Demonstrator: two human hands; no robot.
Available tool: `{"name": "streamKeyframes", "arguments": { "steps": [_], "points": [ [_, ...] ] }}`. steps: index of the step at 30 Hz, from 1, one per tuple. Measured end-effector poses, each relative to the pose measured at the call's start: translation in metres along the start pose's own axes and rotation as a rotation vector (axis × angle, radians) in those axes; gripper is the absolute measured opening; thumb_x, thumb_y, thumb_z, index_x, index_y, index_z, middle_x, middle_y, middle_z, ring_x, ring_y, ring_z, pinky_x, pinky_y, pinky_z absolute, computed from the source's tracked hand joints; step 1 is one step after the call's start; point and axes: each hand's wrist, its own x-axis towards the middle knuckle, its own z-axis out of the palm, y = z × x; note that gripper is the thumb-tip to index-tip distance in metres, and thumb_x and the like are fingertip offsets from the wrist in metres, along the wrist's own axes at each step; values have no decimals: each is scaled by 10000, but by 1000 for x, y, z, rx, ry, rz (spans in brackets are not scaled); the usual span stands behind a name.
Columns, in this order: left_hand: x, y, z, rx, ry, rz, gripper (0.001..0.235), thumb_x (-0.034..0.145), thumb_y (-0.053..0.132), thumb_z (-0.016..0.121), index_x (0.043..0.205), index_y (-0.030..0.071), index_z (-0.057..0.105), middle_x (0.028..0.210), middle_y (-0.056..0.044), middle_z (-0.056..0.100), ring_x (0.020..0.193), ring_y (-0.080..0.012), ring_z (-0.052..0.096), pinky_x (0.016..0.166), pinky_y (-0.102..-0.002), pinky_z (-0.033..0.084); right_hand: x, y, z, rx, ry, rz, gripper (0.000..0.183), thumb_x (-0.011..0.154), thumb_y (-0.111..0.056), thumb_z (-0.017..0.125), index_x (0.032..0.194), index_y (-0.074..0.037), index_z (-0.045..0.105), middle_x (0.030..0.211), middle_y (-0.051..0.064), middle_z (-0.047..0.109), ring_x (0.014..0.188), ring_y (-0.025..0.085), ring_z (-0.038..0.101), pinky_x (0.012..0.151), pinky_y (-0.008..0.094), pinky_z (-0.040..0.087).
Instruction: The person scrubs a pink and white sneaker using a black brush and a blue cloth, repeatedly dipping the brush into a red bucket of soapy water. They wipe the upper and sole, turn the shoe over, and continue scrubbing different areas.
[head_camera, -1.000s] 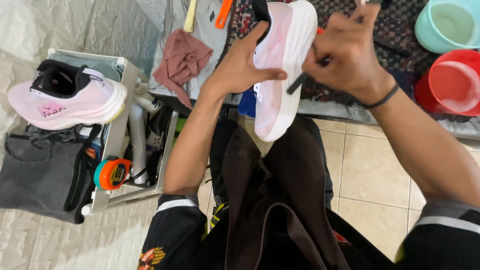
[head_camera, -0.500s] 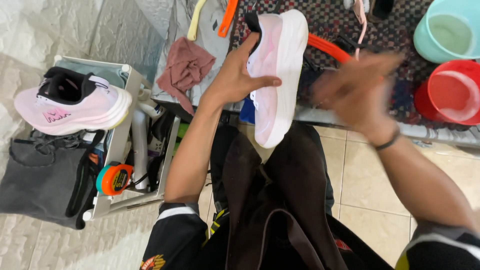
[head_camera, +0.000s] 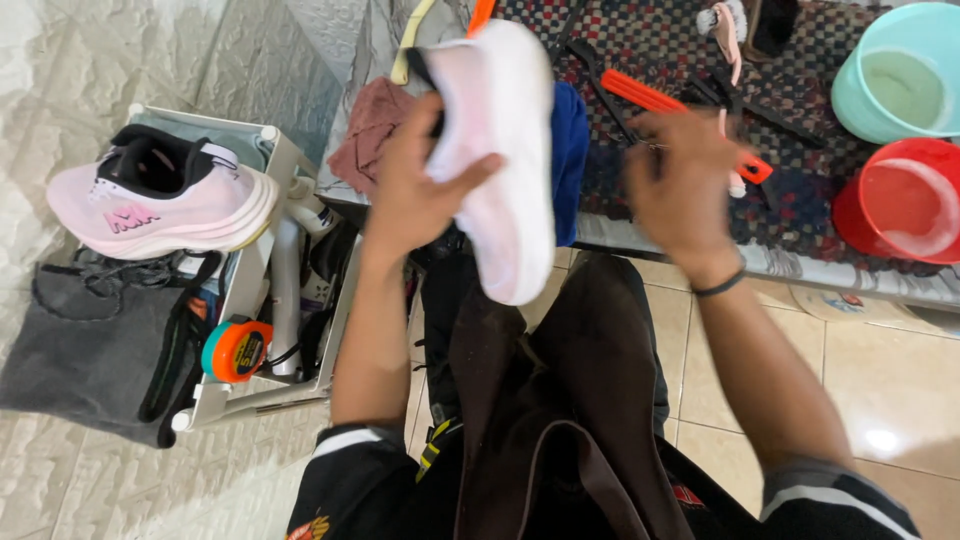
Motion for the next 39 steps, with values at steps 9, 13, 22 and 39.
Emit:
{"name": "streamKeyframes", "arguments": {
  "steps": [9,13,22,39],
  "points": [
    [-36,31,-45,49,374,50,398,1022,212,793,1282,34,549,1188,-123,680,1063,-266,706,848,-348,626,-6,-47,49,214,-293,65,86,941,-227,735,1015,-203,770,910,-36,708,1008,280,579,880,504,312],
    [-37,40,-38,145,382,-19,364,1038,278,763,1195,63,516,893,-39,678,754,-152,622,708,-293,524,5,-46,39,296,-165,101,65,1033,-137,735,1088,-166,715,1160,57,602,1128,333,569,854,521,336],
    [-40,33,-18,453,419,-26,522,1056,548,618,1230,64,530,713,13,419,552,-184,443,736,-388,490,-5,-44,27,543,170,60,188,1041,-32,787,1181,20,674,1114,191,673,1022,351,671,873,463,524],
    [-45,77,1,173,797,241,357,1061,252,741,1224,9,537,959,-134,620,891,-259,643,859,-423,534,-27,-92,-32,812,352,62,180,971,4,670,1140,-16,728,1089,158,711,957,290,687,833,367,520]
  ]
}}
